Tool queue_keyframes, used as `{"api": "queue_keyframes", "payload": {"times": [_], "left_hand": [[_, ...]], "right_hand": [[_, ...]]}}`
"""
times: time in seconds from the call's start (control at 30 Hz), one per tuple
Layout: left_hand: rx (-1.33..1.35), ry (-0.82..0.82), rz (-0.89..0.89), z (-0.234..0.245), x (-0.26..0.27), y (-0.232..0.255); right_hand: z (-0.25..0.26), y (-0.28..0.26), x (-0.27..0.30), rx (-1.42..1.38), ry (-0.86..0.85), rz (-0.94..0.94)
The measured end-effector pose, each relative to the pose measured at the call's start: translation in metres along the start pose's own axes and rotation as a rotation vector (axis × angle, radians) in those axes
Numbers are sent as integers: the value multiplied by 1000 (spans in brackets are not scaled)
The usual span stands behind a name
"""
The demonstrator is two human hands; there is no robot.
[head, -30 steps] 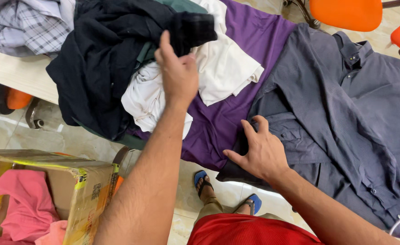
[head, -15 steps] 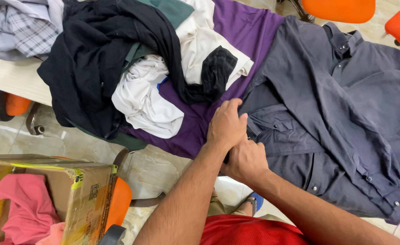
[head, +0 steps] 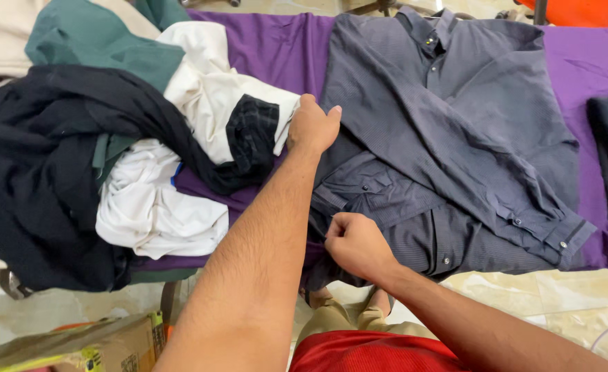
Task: The person folds a dark gray button-up shirt on a purple-covered table, then picks up a light gray plaid shirt and begins folding it. The person smooths and aligns the garments, folds sleeves and sides, and stacks the folded shirts.
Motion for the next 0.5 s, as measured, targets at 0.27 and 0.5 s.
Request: {"api": "queue_keyframes", "payload": {"times": [0.27, 0.5], "left_hand": [[71, -101, 95, -14, -37, 22], [546, -145, 188, -12, -45, 17]], "right_hand": [[16, 34, -19, -429, 80, -129], [36, 36, -11, -174, 159, -25]]}}
Point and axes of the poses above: each hand's wrist, its own x-axis away from the middle knuckle, its own z-axis out of the back of the hand, y = z × x, the point moved 4 cm from there along -x, towards the middle knuckle, and after that the axes turned 1 degree about -y, right-handed, at the moved point
